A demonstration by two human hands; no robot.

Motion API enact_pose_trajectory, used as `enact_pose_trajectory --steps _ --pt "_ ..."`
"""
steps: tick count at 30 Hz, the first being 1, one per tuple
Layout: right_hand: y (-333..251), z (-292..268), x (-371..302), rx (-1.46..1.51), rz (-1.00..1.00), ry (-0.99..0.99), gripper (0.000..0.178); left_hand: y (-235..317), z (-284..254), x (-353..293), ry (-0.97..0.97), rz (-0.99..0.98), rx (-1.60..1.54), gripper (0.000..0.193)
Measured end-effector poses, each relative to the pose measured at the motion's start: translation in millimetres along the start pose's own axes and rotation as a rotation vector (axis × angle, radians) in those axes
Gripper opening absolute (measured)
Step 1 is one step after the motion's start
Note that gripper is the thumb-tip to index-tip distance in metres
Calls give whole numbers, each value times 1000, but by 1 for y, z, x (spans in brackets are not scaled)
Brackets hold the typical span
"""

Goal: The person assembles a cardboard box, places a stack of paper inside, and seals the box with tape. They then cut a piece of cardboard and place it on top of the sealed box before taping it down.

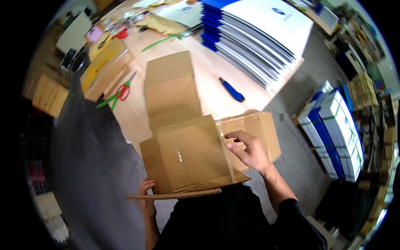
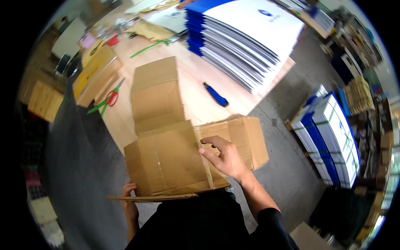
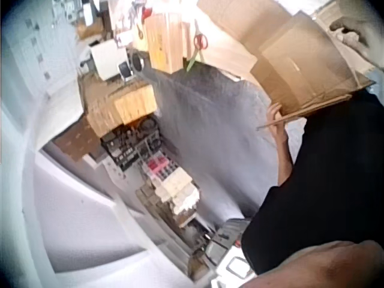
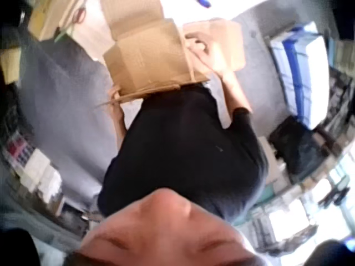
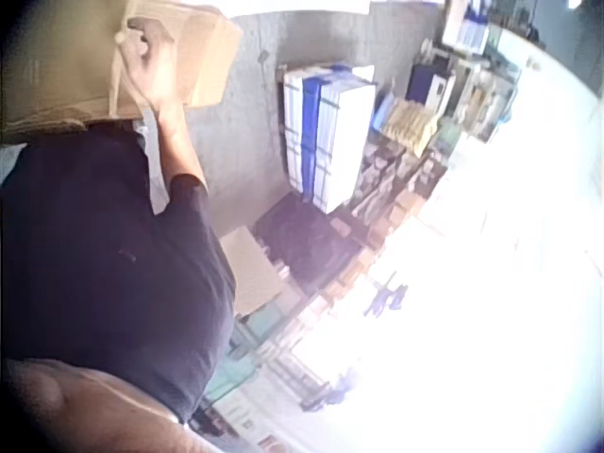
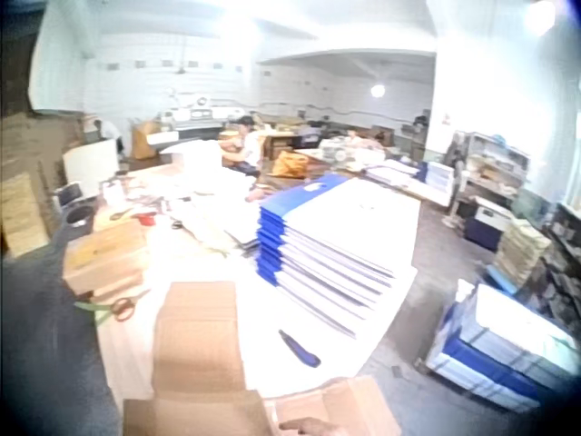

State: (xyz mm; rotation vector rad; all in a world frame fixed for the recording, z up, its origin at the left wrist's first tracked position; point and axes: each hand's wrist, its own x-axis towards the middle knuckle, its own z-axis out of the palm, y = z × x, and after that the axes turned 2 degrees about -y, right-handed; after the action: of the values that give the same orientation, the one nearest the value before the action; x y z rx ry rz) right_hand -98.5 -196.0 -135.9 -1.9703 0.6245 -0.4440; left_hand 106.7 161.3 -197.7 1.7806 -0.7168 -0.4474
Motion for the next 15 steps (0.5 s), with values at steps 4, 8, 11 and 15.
enact_pose_trajectory --steps 4,8,11,15 --pt "-7 24 66 -242 -356 -4 48 2 -6 3 -104 -16 115 56" --pt "-27 68 117 -449 -388 -317 73 -10 -4 -11 -29 -42 -23 50" --pt "-34 79 125 -597 -274 -669 86 -8 10 -15 114 -120 -109 37" --pt "-22 82 122 -653 -204 -695 89 14 43 -2 386 -197 -98 13"
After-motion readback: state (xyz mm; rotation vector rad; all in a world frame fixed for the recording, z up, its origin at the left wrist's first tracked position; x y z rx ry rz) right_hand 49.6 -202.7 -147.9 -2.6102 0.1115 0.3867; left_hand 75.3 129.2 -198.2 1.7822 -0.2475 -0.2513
